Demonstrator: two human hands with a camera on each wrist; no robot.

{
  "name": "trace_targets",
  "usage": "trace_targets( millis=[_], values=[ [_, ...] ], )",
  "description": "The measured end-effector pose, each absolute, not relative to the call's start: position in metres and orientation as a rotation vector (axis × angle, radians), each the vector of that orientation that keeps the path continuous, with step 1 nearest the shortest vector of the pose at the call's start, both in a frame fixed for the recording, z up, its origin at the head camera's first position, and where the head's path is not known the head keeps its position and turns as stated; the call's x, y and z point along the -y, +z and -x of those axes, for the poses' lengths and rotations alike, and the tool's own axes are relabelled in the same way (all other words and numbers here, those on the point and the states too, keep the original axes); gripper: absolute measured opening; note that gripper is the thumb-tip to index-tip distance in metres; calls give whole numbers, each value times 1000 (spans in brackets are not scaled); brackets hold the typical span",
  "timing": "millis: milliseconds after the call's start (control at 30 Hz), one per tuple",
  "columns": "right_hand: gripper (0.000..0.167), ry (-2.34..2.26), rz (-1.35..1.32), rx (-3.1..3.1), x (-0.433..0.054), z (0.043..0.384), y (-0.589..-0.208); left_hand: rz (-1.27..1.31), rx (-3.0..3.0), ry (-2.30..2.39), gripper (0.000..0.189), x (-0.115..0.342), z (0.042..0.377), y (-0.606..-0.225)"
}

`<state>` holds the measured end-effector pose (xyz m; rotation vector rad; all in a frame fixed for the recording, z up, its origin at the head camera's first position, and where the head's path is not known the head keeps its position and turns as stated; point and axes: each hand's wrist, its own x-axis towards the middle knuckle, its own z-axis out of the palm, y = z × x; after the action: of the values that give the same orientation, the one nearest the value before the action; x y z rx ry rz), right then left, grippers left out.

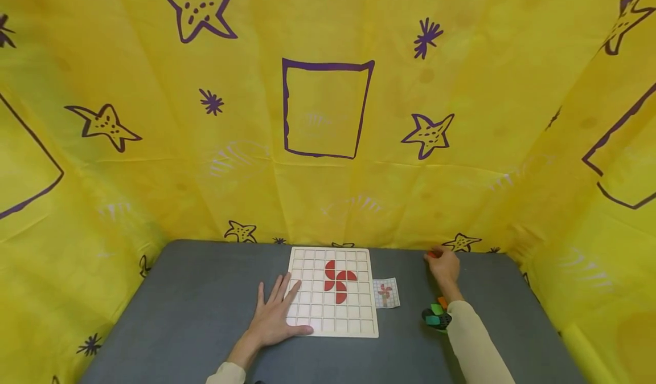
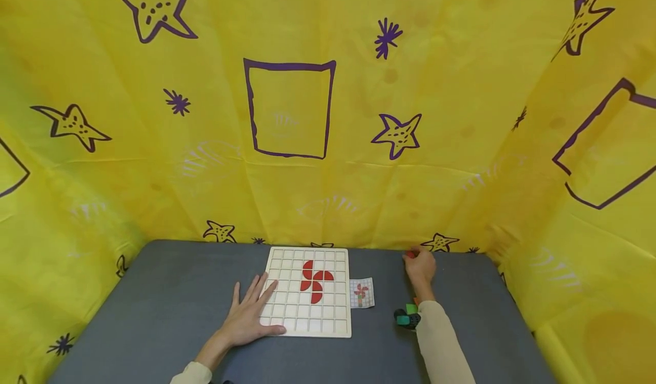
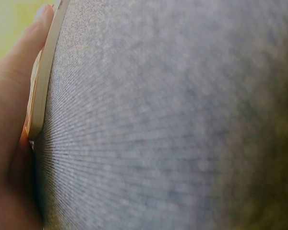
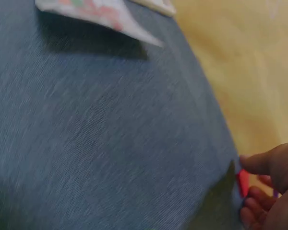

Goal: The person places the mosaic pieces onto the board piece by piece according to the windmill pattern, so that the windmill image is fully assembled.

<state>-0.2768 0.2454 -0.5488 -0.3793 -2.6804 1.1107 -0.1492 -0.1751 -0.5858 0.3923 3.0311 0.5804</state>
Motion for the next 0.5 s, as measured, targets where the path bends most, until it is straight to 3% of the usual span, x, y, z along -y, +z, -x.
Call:
trace_targets(
  millis=[500],
  values=[
    [36,963,273,2765,-263,277,-556,-396,-3041,574,115,175,149,-585]
  ],
)
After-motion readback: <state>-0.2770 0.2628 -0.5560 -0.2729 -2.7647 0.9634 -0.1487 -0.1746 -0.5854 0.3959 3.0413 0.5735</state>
